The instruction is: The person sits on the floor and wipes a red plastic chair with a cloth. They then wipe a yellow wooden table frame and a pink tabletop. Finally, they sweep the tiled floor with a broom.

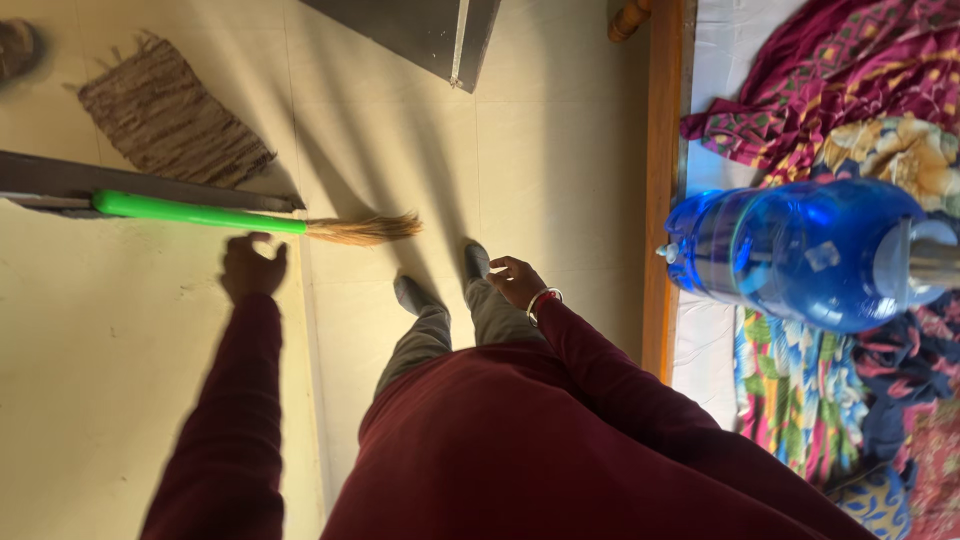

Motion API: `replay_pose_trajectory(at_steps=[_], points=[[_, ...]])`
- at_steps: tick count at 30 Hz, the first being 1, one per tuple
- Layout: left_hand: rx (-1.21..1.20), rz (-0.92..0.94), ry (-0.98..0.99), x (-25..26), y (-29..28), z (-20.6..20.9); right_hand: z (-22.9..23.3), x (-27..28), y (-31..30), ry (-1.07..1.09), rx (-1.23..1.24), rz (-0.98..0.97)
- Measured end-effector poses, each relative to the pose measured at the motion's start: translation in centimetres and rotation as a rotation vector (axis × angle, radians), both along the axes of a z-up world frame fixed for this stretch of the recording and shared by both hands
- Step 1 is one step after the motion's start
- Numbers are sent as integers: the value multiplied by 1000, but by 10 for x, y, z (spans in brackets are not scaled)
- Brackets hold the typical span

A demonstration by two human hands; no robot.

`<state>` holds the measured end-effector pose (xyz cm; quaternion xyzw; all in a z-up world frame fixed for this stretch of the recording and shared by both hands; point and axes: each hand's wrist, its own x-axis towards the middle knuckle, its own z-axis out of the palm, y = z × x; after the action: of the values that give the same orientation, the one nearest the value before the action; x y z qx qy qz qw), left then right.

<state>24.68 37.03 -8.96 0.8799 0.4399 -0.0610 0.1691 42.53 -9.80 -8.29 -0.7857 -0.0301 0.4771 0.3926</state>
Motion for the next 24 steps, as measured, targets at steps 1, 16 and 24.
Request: replay_pose_trajectory(at_steps=[1, 16, 24], points=[[15, -1, 55, 1, 6, 10, -8, 5, -6, 3, 10, 12], [78, -119, 222, 15, 80, 67, -38, 71, -26, 34, -82, 24], [434, -564, 487, 52, 138, 71, -28, 30, -16, 76, -168, -31]])
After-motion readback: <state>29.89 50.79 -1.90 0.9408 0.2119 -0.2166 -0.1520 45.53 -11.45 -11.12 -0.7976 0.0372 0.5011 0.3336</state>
